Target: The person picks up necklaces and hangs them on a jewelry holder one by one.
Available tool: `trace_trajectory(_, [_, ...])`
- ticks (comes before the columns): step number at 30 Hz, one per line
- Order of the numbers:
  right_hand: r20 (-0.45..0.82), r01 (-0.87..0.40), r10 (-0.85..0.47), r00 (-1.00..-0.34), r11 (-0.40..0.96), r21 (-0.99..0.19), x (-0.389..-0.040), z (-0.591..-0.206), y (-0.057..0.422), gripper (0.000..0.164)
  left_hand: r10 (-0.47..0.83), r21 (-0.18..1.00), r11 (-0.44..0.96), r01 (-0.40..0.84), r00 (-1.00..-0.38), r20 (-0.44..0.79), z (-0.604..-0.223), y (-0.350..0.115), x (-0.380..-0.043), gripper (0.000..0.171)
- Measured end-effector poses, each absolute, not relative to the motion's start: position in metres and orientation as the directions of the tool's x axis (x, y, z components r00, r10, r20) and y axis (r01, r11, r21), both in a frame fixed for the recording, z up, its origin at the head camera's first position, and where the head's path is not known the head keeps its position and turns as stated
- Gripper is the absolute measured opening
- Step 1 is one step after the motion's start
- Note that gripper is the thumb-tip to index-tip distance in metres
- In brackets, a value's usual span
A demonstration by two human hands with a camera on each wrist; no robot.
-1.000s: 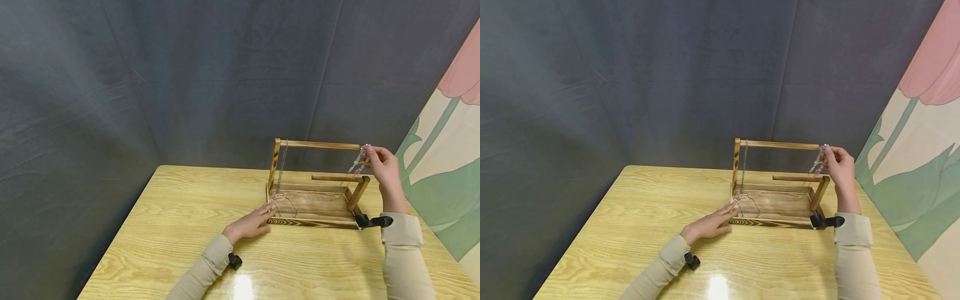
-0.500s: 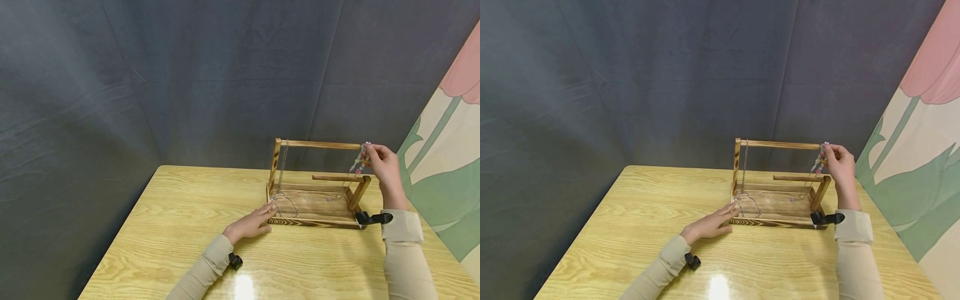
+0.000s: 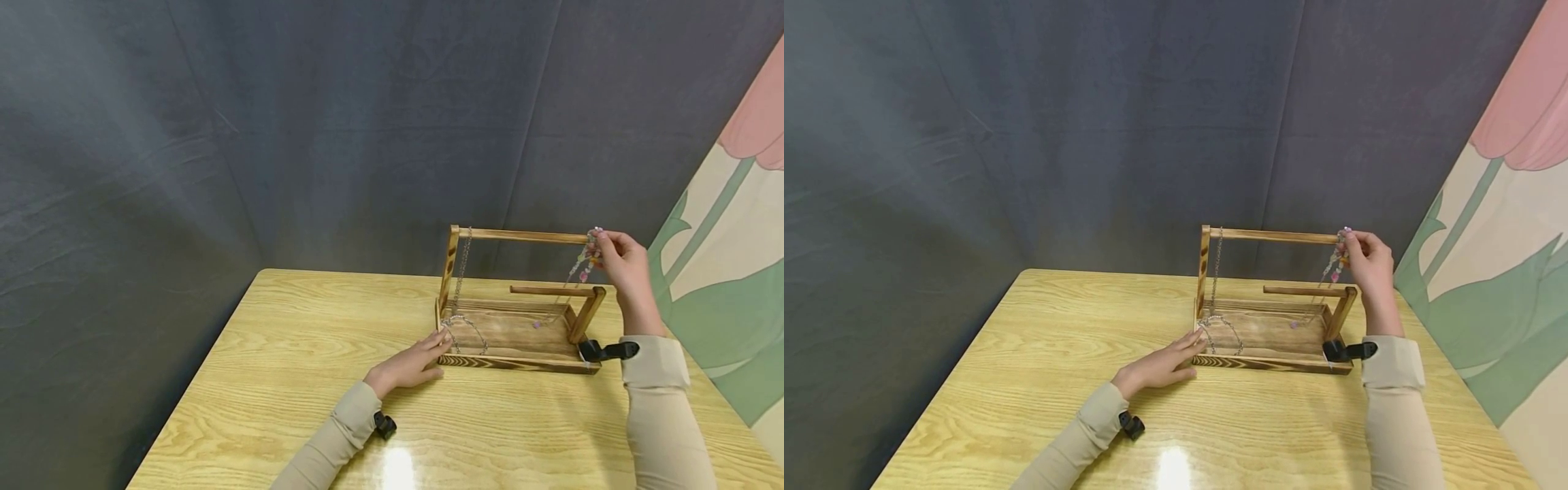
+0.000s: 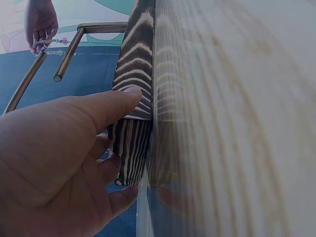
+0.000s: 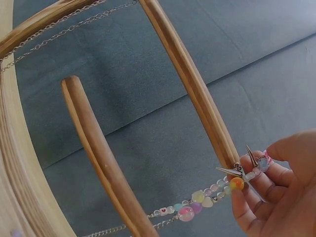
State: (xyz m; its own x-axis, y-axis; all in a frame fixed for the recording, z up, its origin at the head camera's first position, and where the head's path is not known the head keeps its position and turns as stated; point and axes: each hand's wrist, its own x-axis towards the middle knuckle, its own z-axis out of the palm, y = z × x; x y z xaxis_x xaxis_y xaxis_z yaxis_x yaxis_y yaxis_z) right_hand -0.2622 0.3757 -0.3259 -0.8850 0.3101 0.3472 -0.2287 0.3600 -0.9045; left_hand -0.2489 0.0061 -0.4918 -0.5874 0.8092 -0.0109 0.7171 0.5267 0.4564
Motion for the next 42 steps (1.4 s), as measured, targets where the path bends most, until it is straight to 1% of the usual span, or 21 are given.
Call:
trace_trajectory(5, [0.360,-0.275,0.284,-0.889,0.300,-0.914,-0.263,-0.324,0.375,0.015,0.810,0.462,0.524,0.716,-0.586,-0.011,-0.491,0.006,-0.248,0.064])
trace_trajectory(8, [0.368,-0.276,0.281,-0.886,0.316,-0.907,-0.264,-0.323,0.375,0.014,0.810,0.464,0.525,0.714,-0.586,-0.014,-0.491,0.006,-0.248,0.064])
trace_trajectory(14, [0.359,-0.223,0.294,-0.886,0.409,-0.885,-0.265,-0.320,0.376,0.028,0.812,0.461,0.521,0.719,-0.583,-0.009,-0.491,0.006,-0.249,0.063])
trace_trajectory(18, [0.355,-0.206,0.290,-0.889,0.439,-0.874,-0.267,-0.318,0.377,0.035,0.813,0.454,0.522,0.722,-0.583,-0.009,-0.490,0.005,-0.249,0.063])
trace_trajectory(31, [0.342,-0.187,0.284,-0.896,0.457,-0.870,-0.271,-0.316,0.374,0.042,0.803,0.447,0.542,0.711,-0.596,-0.026,-0.490,0.006,-0.246,0.064])
trace_trajectory(38, [0.331,-0.182,0.273,-0.904,0.454,-0.872,-0.269,-0.308,0.370,0.046,0.807,0.453,0.531,0.716,-0.590,-0.014,-0.490,0.005,-0.247,0.063])
trace_trajectory(42, [0.337,-0.183,0.275,-0.900,0.462,-0.868,-0.270,-0.306,0.368,0.046,0.808,0.453,0.531,0.716,-0.589,-0.015,-0.491,0.006,-0.247,0.064])
